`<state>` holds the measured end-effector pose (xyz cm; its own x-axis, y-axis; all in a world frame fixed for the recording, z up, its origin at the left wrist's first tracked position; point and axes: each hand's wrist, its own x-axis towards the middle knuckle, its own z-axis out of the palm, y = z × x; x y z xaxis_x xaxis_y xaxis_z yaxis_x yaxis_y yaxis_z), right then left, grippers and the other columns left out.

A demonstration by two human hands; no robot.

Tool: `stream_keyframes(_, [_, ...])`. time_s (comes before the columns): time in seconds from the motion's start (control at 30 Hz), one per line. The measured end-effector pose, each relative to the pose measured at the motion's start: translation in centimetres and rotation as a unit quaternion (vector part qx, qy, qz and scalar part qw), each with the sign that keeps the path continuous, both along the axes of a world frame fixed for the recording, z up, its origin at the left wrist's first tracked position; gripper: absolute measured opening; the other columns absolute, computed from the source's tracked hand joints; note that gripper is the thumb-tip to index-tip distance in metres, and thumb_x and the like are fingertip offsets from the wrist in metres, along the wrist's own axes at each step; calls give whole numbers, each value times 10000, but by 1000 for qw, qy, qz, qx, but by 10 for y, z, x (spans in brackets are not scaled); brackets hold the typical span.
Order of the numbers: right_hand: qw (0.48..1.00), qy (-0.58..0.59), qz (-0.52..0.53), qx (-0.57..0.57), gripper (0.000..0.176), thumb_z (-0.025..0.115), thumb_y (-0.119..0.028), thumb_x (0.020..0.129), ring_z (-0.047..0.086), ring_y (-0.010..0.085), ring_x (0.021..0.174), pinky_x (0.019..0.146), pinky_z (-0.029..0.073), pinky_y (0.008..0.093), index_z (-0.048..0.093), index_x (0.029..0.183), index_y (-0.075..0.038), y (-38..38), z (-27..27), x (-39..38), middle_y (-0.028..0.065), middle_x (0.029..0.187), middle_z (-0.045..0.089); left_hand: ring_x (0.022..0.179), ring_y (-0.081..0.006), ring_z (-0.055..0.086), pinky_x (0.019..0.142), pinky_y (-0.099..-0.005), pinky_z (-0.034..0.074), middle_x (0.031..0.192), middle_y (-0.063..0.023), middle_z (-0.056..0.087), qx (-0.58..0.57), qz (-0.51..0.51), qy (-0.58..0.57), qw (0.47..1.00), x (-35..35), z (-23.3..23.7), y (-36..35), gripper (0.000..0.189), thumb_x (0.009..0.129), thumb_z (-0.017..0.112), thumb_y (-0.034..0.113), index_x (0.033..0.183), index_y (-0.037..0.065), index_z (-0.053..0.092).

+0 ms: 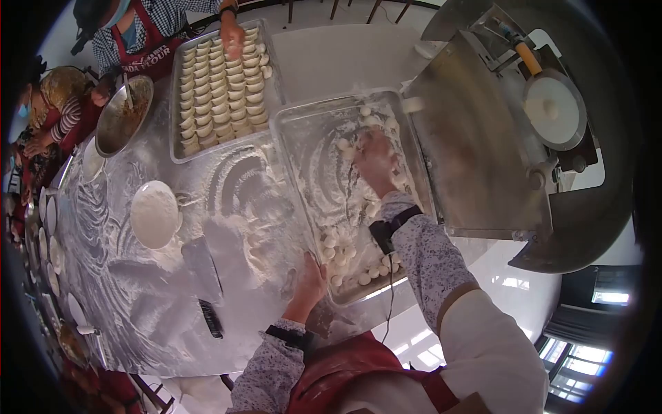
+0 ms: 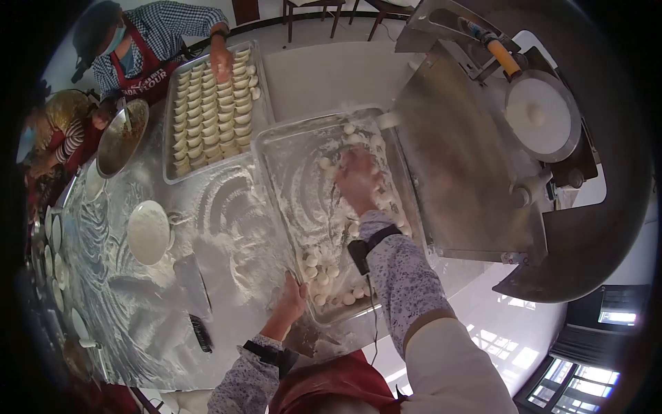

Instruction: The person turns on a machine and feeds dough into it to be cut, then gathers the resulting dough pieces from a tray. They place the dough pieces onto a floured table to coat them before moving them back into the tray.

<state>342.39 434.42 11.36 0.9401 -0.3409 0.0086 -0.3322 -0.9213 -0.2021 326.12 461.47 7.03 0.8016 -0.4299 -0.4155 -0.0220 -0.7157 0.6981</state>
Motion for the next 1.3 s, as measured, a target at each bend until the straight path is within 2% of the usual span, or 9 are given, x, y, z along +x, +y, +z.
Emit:
stream_keyframes(0.13, [945, -97, 300, -82, 584, 551, -384, 801, 209, 288, 1325, 1020, 154, 606, 391, 1333, -206, 36, -25, -52, 65, 1425, 286, 999, -455, 524, 864, -501, 403, 1107, -335, 512, -33, 29, -77, 996, -4, -5, 0, 588, 882, 468, 270, 1267, -137, 290])
stream_keyframes(0.2, [969, 56, 118, -209, 554, 551, -363, 807, 207, 292, 1324, 1040, 176, 563, 412, 1320, -208, 18, -40, -61, 68, 1419, 297, 999, -458, 522, 867, -503, 400, 1108, -336, 510, -12, 25, -82, 996, 1, -2, 0, 590, 881, 469, 269, 1270, -136, 288])
stream_keyframes(0.23, [974, 222, -44, 29, 567, 563, -340, 806, 215, 308, 1319, 1055, 180, 514, 403, 1327, -185, -11, -12, -19, 80, 1423, 289, 990, -461, 525, 873, -506, 395, 1111, -337, 508, -2, 19, -47, 999, 5, 12, -1, 592, 881, 467, 270, 1275, -132, 285])
stream_keyframes(0.33, [965, -259, -51, 13, 578, 618, -327, 765, 357, 333, 1223, 1008, 267, 467, 453, 1253, -64, -39, -1, 26, 177, 1277, 445, 1082, -471, 451, 937, -484, 351, 1198, -358, 422, 4, 0, 30, 1000, 11, 19, 1, 612, 906, 426, 286, 1299, -138, 228])
stream_keyframes(0.67, [902, 131, 410, 21, 603, 575, -474, 778, 96, 303, 1376, 1039, 76, 617, 402, 1331, -305, 71, 11, -157, 84, 1484, 164, 1198, -456, 372, 1012, -452, 288, 1309, -357, 324, 51, -21, 153, 987, 25, 59, -6, 641, 933, 356, 304, 1347, -121, 112])
stream_keyframes(0.77, [971, 106, 201, -71, 597, 600, -420, 751, 123, 342, 1357, 1018, 138, 615, 423, 1308, -299, 12, 3, -204, 74, 1467, 216, 861, -470, 566, 775, -519, 426, 941, -320, 584, 31, 2, -2, 1000, 6, 7, -5, 649, 902, 402, 293, 1323, -124, 139])
stream_keyframes(0.9, [999, -36, -36, 17, 622, 606, -407, 749, 113, 417, 1332, 1009, 168, 592, 401, 1326, -295, -2, -40, -221, 123, 1453, 225, 1198, -436, 391, 1009, -449, 293, 1307, -327, 360, 52, -11, 160, 986, 24, 62, -13, 667, 924, 375, 301, 1357, -111, 80])
stream_keyframes(1.03, [964, 91, 249, 27, 723, 653, -328, 731, 262, 434, 1266, 1042, 175, 537, 343, 1363, -165, 62, 16, -253, 211, 1368, 327, 1128, -426, 454, 942, -452, 352, 1231, -300, 445, -32, 63, 56, 996, 8, 46, -4, 525, 914, 403, 260, 1298, -73, 270])
stream_keyframes(1.3, [981, -21, -52, 187, 761, 688, -216, 681, 343, 398, 1194, 984, 326, 443, 334, 1325, -15, -46, -10, -278, 251, 1273, 376, 1039, -385, 520, 871, -391, 413, 1212, -260, 452, -166, 104, 49, 979, -60, 67, 1, 432, 869, 453, 163, 1263, 4, 382])
